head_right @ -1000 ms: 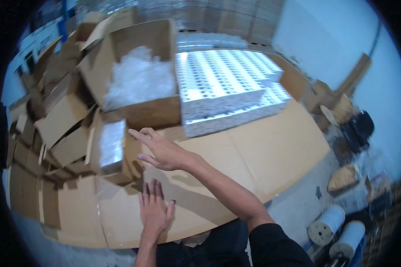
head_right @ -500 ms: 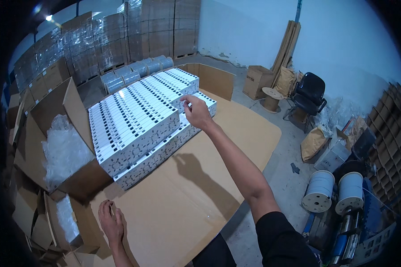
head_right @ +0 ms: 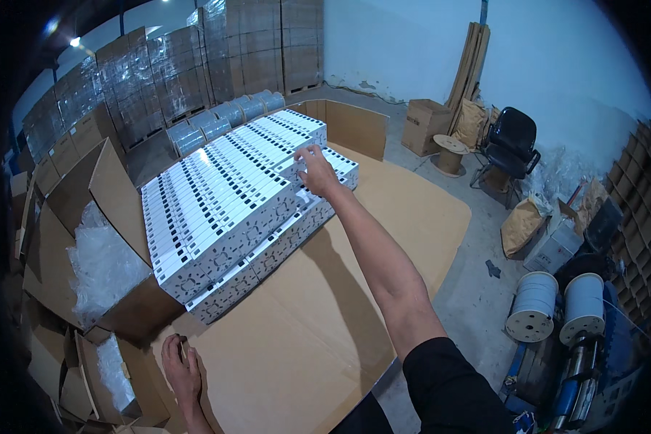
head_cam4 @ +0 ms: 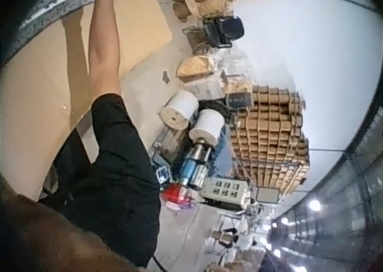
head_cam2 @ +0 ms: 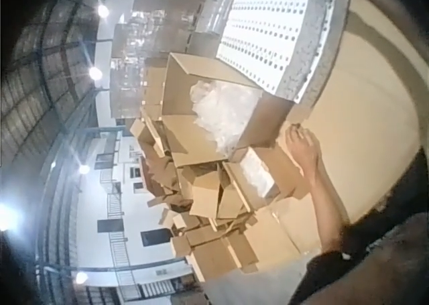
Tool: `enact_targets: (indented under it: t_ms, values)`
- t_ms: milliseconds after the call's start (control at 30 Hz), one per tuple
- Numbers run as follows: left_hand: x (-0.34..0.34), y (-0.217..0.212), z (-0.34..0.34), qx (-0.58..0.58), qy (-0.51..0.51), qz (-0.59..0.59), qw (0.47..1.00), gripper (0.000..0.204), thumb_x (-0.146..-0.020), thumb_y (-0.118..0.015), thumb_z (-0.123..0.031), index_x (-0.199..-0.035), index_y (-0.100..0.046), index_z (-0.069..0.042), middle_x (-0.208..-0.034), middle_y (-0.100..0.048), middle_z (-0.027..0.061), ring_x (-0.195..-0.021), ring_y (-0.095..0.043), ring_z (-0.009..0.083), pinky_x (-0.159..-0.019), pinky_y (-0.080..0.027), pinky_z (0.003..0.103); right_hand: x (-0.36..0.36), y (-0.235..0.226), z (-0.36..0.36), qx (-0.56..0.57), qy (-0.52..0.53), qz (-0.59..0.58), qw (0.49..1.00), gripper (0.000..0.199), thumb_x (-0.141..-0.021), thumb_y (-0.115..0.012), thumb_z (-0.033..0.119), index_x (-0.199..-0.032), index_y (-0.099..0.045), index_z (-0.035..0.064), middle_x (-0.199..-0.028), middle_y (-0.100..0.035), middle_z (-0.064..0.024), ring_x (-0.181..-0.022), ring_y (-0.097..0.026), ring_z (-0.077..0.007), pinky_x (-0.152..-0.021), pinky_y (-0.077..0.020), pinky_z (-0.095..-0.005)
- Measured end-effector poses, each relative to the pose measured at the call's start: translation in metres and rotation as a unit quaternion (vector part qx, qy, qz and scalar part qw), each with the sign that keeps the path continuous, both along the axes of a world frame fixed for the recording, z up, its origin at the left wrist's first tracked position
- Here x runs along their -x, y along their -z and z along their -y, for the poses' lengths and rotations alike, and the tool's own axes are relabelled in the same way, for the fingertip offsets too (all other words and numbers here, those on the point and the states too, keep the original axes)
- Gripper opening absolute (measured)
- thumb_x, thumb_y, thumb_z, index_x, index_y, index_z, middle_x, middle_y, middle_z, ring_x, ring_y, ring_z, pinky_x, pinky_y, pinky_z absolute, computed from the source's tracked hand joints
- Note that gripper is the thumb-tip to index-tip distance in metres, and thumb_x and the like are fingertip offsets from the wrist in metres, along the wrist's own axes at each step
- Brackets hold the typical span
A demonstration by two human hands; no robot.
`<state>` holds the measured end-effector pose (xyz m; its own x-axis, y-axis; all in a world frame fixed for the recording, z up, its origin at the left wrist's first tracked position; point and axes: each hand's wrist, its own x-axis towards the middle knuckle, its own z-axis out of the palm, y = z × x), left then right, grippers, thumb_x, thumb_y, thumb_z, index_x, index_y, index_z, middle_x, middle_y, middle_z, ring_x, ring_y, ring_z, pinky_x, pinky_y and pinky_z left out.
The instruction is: Packaging small white product boxes into plastic bags and larger cardboard boxes.
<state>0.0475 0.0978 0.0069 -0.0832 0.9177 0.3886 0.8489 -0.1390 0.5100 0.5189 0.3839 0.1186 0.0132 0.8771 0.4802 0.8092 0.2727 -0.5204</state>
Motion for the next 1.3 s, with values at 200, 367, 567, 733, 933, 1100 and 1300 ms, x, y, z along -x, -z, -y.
enact_targets:
  t_ms: [200, 367, 567, 733, 933, 1100, 1300]
  values:
    - [0.002, 0.001, 0.002, 0.007, -0.003, 0.001, 1.0, 0.034, -0.092, -0.063, -0.009, -0.124, -0.059, 0.002, -0.137, -0.054, 0.0185, -0.131, -0.048, 0.0383, -0.113, -0.036, 0.047, -0.002, 0.011, 0.006, -0.071, -0.01, 0.054, 0.996, 0.05, -0.082, -0.074, -0.003, -0.126, -0.06, 0.0153, -0.121, -0.058, -0.0124, -0.116, -0.06, -0.0347, -0.098, -0.0492, -0.042]
    - [0.004, 0.006, 0.003, -0.001, 0.005, 0.0, 1.0, 0.035, -0.092, -0.064, -0.01, -0.125, -0.059, 0.001, -0.136, -0.055, 0.0177, -0.131, -0.049, 0.0371, -0.113, -0.036, 0.046, -0.02, 0.02, 0.019, -0.091, -0.029, -0.001, 0.995, 0.039, -0.081, -0.065, -0.008, -0.114, -0.065, 0.0113, -0.12, -0.061, -0.0136, -0.115, -0.059, -0.0367, -0.098, -0.0487, -0.0427]
    - [0.0, 0.0, 0.006, -0.005, 0.018, 0.046, 0.999, 0.031, -0.093, -0.064, -0.008, -0.123, -0.061, 0.001, -0.134, -0.057, 0.0174, -0.128, -0.051, 0.037, -0.112, -0.039, 0.045, -0.03, 0.021, 0.078, -0.154, 0.009, -0.064, 0.986, 0.034, -0.084, -0.065, -0.006, -0.117, -0.064, 0.0047, -0.107, -0.067, -0.0152, -0.088, -0.068, -0.0291, -0.073, -0.0568, -0.0375]
    - [0.011, 0.004, 0.01, -0.001, 0.004, 0.172, 0.985, 0.03, -0.092, -0.063, -0.005, -0.121, -0.061, 0.0, -0.127, -0.06, 0.0159, -0.119, -0.059, 0.0322, -0.105, -0.046, 0.041, 0.016, 0.023, 0.153, -0.15, 0.031, -0.09, 0.984, 0.031, -0.09, -0.065, -0.004, -0.121, -0.063, 0.0021, -0.1, -0.069, -0.0106, -0.066, -0.067, -0.0138, -0.059, -0.0549, -0.0293]
    - [0.007, 0.004, 0.025, -0.011, 0.002, 0.246, 0.969, 0.027, -0.094, -0.064, -0.004, -0.121, -0.062, -0.001, -0.114, -0.065, 0.0104, -0.104, -0.064, 0.0209, -0.094, -0.052, 0.033, 0.125, 0.031, 0.233, 0.018, -0.036, -0.176, 0.984, 0.028, -0.086, -0.073, 0.005, -0.113, -0.066, 0.0021, -0.1, -0.07, -0.019, -0.079, -0.07, -0.0297, -0.069, -0.058, -0.0386]
    - [0.025, -0.014, 0.043, 0.128, 0.048, 0.509, 0.85, 0.031, -0.106, -0.057, -0.026, -0.13, -0.06, -0.007, -0.085, -0.064, 0.0044, -0.074, -0.063, 0.0093, -0.067, -0.052, 0.024, 0.228, 0.055, 0.255, 0.096, -0.211, -0.18, 0.956, 0.028, -0.092, -0.07, 0.002, -0.119, -0.062, 0.0005, -0.092, -0.069, -0.0116, -0.062, -0.066, -0.0126, -0.054, -0.0532, -0.0281]
    - [0.048, -0.018, 0.045, 0.117, 0.039, 0.579, 0.806, 0.037, -0.11, -0.046, -0.035, -0.131, -0.059, -0.008, -0.081, -0.064, 0.0066, -0.062, -0.061, 0.0099, -0.058, -0.054, 0.024, 0.316, 0.059, 0.266, 0.16, -0.316, -0.21, 0.911, 0.024, -0.094, -0.066, 0.0, -0.117, -0.062, -0.0003, -0.105, -0.066, -0.0144, -0.074, -0.069, -0.0163, -0.063, -0.0566, -0.0296]
